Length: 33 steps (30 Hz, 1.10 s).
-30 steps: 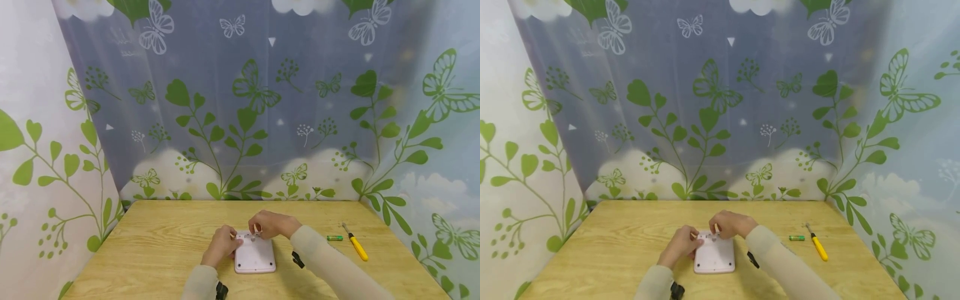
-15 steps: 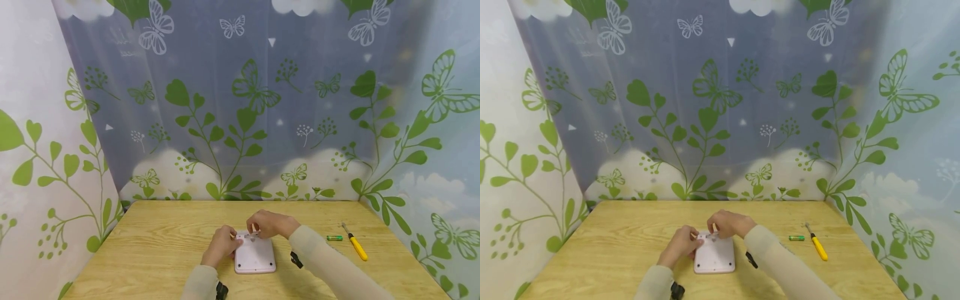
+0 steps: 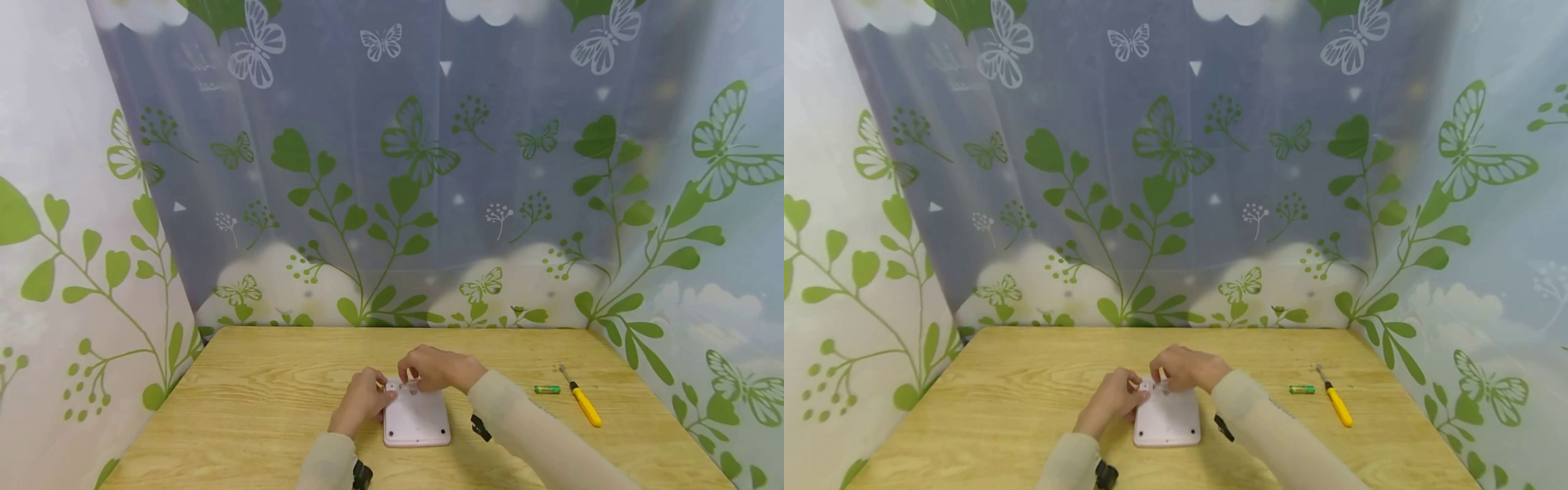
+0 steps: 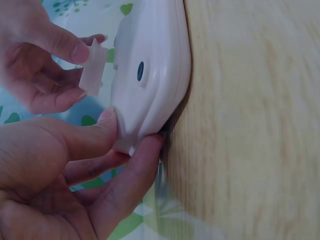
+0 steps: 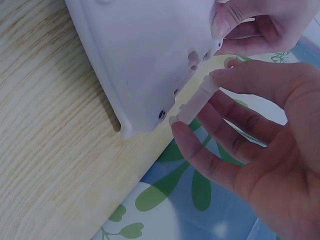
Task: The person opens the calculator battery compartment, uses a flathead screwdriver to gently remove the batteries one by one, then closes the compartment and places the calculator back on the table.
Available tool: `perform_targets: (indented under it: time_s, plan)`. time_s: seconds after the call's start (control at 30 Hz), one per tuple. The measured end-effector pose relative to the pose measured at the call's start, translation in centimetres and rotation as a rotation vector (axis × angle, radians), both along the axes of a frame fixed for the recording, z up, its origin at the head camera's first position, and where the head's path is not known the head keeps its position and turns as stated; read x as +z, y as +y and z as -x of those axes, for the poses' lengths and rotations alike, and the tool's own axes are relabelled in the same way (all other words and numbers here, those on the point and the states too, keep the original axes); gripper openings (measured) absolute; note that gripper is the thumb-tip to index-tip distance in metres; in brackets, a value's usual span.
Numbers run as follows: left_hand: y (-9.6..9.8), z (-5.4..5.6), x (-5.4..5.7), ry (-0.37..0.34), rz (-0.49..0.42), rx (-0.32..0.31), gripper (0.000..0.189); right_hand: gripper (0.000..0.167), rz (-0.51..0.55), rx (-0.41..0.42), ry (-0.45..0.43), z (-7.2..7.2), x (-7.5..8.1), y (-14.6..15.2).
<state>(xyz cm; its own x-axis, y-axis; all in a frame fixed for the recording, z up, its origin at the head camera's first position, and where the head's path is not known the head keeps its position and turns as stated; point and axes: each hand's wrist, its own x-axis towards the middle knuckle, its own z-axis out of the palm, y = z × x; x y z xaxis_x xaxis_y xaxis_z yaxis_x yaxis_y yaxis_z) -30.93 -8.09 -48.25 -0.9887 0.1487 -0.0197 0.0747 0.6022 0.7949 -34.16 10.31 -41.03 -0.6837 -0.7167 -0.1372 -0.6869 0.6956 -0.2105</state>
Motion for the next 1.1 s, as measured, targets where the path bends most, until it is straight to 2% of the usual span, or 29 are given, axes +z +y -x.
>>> perform_targets:
  time_s: [0.3,0.8,1.1]
  plan:
    - [-0.2,0.2,-0.1,0.014,-0.014,-0.011,0.031,0.018,0.012,0.015,0.016,0.0,-0.1,-0.7]
    - [-0.1,0.1,-0.6,0.026,-0.025,-0.026,0.029,0.024,-0.004,-0.005,0.015,-0.2,-1.0,-1.3]
    - [-0.1,0.0,-0.1,0.02,-0.011,-0.022,0.03,0.022,-0.016,-0.008,0.026,-0.4,-1.0,-1.3]
